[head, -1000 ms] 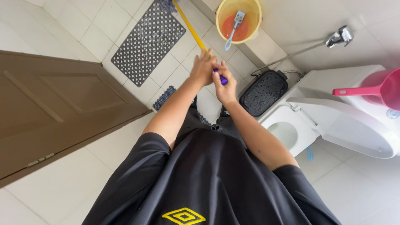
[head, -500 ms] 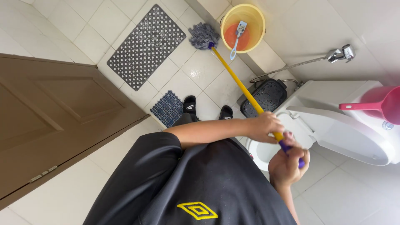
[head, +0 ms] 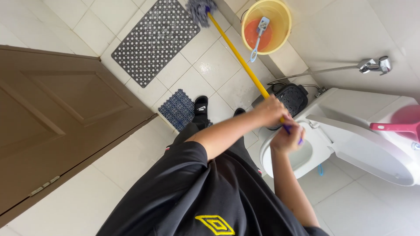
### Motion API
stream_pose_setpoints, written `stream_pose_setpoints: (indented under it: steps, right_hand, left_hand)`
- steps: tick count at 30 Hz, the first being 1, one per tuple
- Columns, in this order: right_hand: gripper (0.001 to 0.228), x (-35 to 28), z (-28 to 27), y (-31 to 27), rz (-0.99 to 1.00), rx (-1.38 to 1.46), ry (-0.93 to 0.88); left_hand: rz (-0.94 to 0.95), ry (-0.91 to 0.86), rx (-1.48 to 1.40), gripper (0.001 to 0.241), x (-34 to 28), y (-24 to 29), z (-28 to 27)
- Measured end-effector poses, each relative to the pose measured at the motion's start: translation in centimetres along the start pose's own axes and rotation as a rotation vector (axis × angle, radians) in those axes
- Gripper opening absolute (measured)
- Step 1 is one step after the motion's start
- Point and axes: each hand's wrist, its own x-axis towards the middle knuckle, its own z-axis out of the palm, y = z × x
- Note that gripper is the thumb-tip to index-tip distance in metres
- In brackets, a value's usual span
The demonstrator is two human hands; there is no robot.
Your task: The person mops the tiled bathroom floor using a yellow-handled mop with a purple head. They move the mop back and forth across the floor, cleaning around the toilet, sink, and a small mat. A yellow bucket with a cleaning tool is visible nearby.
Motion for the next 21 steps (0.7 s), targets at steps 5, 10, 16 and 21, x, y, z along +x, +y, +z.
stream_pose_setpoints:
  steps: [5,10,16,21]
  right_hand:
    - [0.028,1.0,8.8,9.4,0.276,-0.216,-0.081]
    - [0.014,1.4,18.9,10.1,-0.039,-0.279,-0.508]
    - [0.015,2.9,14.9,4.8,-0.023,-0.337,-0.533]
    - [0.024,1.4,7.1,-4.0,0.064,-0.385,-0.366]
  left_hand:
    - [-0.254,0.311,0.346,0.013,-3.5,-12.4,-3.6]
    - [-0.591,0.051,0.16,0.022,-6.7,-17.6,-11.7]
    - [-0.554,0.066,0.042,0.028,-4.4,-13.3,-9.4]
    - [-0.363,0.042,0.08,0.028,-1.4,-4.5,-3.0]
